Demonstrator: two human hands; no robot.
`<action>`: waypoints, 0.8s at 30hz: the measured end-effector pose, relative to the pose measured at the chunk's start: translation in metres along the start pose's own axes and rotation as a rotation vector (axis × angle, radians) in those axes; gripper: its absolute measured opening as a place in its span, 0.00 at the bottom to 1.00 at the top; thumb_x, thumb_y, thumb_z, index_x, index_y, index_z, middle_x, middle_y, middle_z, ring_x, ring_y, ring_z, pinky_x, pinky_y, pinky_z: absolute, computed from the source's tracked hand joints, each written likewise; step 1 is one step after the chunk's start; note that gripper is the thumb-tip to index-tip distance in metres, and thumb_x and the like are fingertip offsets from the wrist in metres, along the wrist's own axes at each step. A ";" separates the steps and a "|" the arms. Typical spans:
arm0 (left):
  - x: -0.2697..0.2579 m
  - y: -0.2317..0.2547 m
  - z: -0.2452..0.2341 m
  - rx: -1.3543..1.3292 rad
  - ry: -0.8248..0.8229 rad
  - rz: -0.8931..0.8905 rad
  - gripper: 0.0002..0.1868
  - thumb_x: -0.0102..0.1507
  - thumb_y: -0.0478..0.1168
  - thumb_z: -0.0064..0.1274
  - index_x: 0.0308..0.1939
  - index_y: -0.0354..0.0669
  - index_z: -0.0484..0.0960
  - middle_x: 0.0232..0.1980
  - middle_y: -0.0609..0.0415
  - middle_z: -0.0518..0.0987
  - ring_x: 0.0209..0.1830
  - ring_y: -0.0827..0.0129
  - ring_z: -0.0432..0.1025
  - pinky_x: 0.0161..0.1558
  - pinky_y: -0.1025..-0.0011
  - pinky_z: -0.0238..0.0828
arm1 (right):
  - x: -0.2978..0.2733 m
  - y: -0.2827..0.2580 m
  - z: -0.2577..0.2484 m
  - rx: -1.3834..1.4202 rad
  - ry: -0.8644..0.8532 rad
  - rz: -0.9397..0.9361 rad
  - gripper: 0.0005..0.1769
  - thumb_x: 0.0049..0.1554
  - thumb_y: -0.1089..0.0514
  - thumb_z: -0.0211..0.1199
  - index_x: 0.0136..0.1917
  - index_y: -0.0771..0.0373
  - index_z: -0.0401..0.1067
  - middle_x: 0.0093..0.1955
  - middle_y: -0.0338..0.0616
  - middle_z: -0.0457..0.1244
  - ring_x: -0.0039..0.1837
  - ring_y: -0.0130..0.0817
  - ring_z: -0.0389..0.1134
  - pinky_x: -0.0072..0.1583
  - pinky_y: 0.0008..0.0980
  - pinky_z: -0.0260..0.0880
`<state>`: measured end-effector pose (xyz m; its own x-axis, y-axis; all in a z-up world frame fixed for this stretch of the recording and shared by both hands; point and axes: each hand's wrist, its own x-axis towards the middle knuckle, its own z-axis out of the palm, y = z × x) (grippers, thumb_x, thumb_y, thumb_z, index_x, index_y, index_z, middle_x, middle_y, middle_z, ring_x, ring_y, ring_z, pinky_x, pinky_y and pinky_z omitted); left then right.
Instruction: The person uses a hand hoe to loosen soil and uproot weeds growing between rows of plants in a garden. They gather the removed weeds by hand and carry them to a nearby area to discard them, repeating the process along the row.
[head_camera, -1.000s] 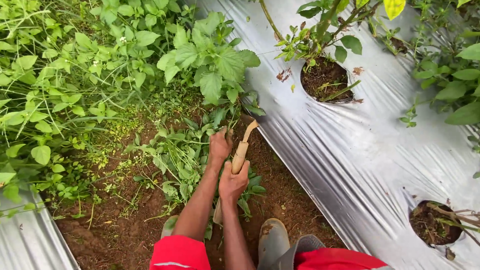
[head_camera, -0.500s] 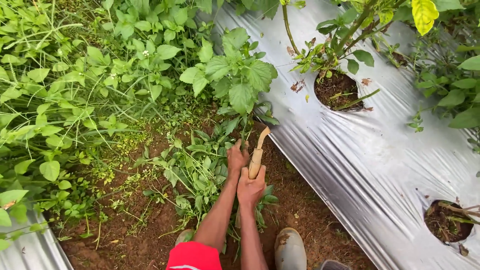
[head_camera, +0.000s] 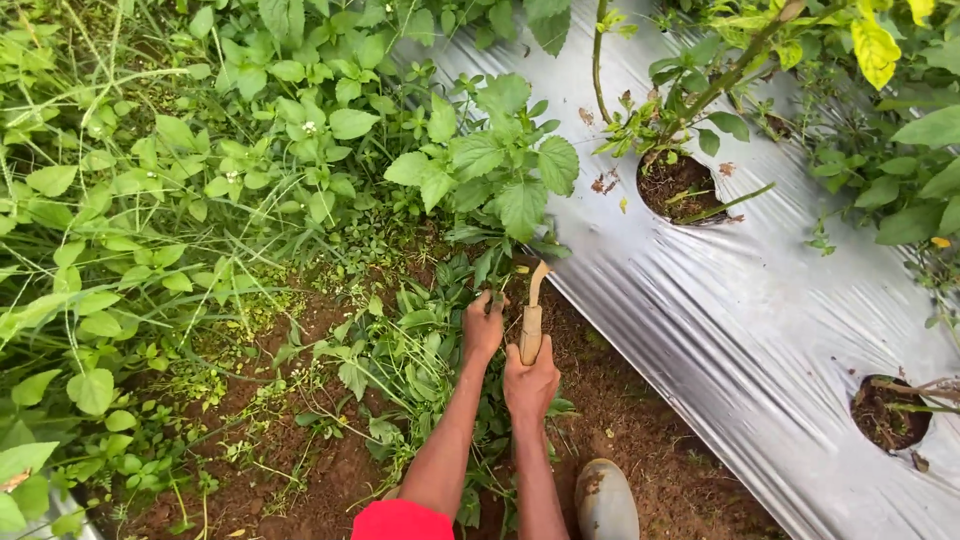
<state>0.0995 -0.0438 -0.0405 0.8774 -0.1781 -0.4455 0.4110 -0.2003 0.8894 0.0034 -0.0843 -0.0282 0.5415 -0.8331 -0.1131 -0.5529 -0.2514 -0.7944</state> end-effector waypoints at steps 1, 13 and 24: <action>0.005 -0.007 0.002 -0.011 0.008 -0.005 0.18 0.73 0.46 0.39 0.46 0.42 0.84 0.61 0.34 0.76 0.65 0.34 0.69 0.60 0.36 0.69 | 0.000 0.009 0.004 -0.009 -0.008 -0.009 0.37 0.51 0.57 0.72 0.69 0.75 0.67 0.48 0.73 0.69 0.50 0.63 0.74 0.47 0.59 0.74; 0.012 -0.019 0.002 -0.011 0.021 -0.028 0.16 0.71 0.44 0.43 0.53 0.42 0.83 0.59 0.35 0.77 0.61 0.39 0.73 0.57 0.40 0.72 | -0.014 -0.013 -0.001 -0.086 0.086 -0.050 0.17 0.48 0.56 0.69 0.51 0.62 0.74 0.35 0.59 0.68 0.39 0.56 0.73 0.41 0.52 0.68; 0.021 -0.037 0.017 -0.053 0.046 0.017 0.20 0.74 0.49 0.42 0.54 0.38 0.83 0.51 0.39 0.80 0.55 0.43 0.75 0.51 0.39 0.72 | -0.002 0.003 -0.007 0.104 0.014 -0.073 0.09 0.48 0.63 0.67 0.43 0.63 0.71 0.29 0.56 0.66 0.31 0.41 0.65 0.36 0.42 0.64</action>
<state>0.0981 -0.0566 -0.0841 0.8944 -0.1365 -0.4259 0.4071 -0.1458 0.9017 -0.0039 -0.0867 -0.0260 0.5684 -0.8215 -0.0453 -0.4437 -0.2597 -0.8577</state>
